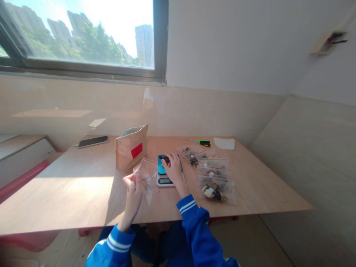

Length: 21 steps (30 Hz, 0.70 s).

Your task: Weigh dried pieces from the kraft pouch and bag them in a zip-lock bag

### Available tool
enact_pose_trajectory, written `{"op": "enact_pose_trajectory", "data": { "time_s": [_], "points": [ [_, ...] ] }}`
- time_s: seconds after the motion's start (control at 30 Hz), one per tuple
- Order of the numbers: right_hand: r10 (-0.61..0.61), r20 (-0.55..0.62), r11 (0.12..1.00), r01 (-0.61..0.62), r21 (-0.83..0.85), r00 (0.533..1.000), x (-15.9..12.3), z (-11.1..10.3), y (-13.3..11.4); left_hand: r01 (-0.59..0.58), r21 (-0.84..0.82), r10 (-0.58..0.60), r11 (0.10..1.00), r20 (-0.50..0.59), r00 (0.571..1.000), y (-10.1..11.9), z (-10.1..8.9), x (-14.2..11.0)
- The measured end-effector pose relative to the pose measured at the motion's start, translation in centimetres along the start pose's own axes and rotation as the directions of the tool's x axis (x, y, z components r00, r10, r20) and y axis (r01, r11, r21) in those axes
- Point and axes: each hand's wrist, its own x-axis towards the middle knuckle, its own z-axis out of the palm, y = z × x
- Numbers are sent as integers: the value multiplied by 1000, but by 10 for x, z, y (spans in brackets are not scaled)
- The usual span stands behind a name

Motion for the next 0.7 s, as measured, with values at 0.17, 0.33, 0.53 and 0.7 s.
{"op": "enact_pose_trajectory", "data": {
  "time_s": [0.17, 0.33, 0.53, 0.7],
  "points": [
    [-32, 80, 989, 43, -143, 996, -2, 19, 48, 25, 9, -25, 1000, -17, 1000, 4, -3, 1],
    [-44, 59, 994, 49, -96, 997, -1, 21, 58, 39, 9, -39, 999, -17, 999, 5, -3, 1],
    [-15, -21, 1000, 14, -23, 1000, -2, 13, 56, 41, 1, -40, 999, -59, 997, -2, 2, 0],
    [4, -54, 999, -1, 49, 999, 4, 7, 52, 19, -21, -20, 1000, -36, 999, -4, 5, 1]
  ]
}}
